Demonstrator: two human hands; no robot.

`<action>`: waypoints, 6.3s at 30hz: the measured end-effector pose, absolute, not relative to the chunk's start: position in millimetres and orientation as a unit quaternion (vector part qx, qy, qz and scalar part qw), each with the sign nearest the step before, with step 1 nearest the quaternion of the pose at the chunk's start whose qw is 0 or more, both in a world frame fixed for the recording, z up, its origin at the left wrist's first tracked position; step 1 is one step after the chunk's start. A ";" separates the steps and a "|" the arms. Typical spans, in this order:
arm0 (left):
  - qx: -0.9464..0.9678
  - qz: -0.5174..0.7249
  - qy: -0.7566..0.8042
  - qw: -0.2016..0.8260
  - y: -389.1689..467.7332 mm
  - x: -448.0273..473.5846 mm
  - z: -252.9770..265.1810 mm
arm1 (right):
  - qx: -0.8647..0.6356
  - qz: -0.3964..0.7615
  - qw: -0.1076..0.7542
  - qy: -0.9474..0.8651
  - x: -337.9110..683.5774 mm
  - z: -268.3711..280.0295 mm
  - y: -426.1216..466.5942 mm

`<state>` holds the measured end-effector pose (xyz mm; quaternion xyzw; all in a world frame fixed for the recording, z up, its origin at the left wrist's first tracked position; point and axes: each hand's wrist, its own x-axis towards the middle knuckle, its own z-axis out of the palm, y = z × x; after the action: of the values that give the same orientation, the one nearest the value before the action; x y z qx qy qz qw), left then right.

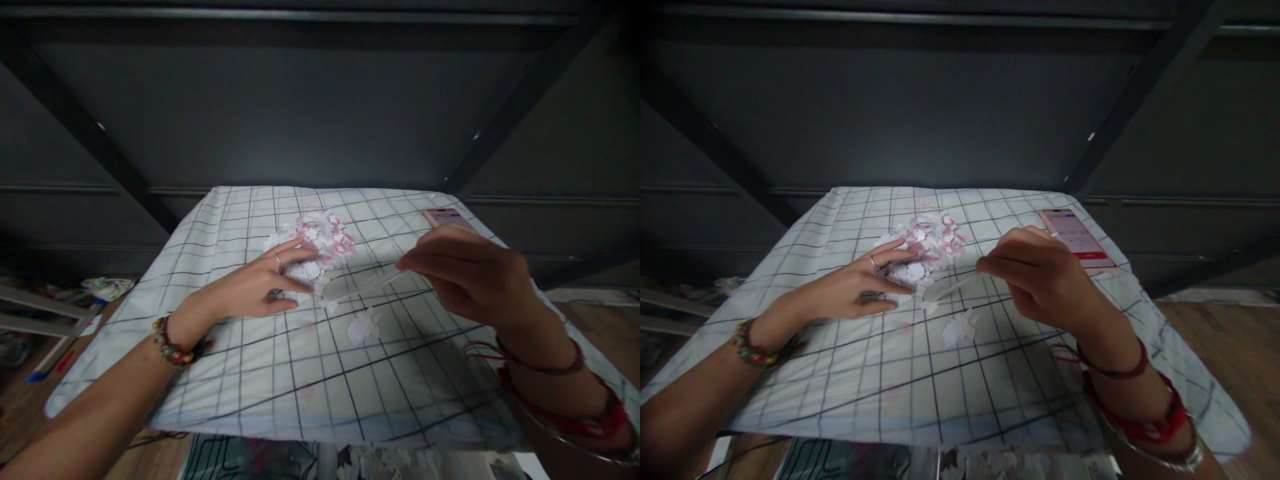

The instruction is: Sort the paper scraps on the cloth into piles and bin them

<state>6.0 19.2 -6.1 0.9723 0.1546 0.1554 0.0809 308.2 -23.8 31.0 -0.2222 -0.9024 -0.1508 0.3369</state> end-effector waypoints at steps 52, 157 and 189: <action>0.970 0.177 0.157 0.060 20.1 6.8 -13.8 | -0.274 -0.079 0.353 -0.891 323.7 34.4 -17.0; 0.964 0.119 0.233 0.050 14.2 11.5 -16.3 | -0.180 -0.125 0.355 -0.909 288.2 24.7 -27.8; 0.959 0.122 0.249 0.065 21.9 -5.6 -14.9 | -0.219 -0.191 0.382 -0.877 290.4 22.9 -26.9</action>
<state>-5.6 21.9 -14.9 0.9586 0.2489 0.1220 0.0651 290.4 -26.9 22.9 -0.2192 -0.8772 -0.1912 0.3821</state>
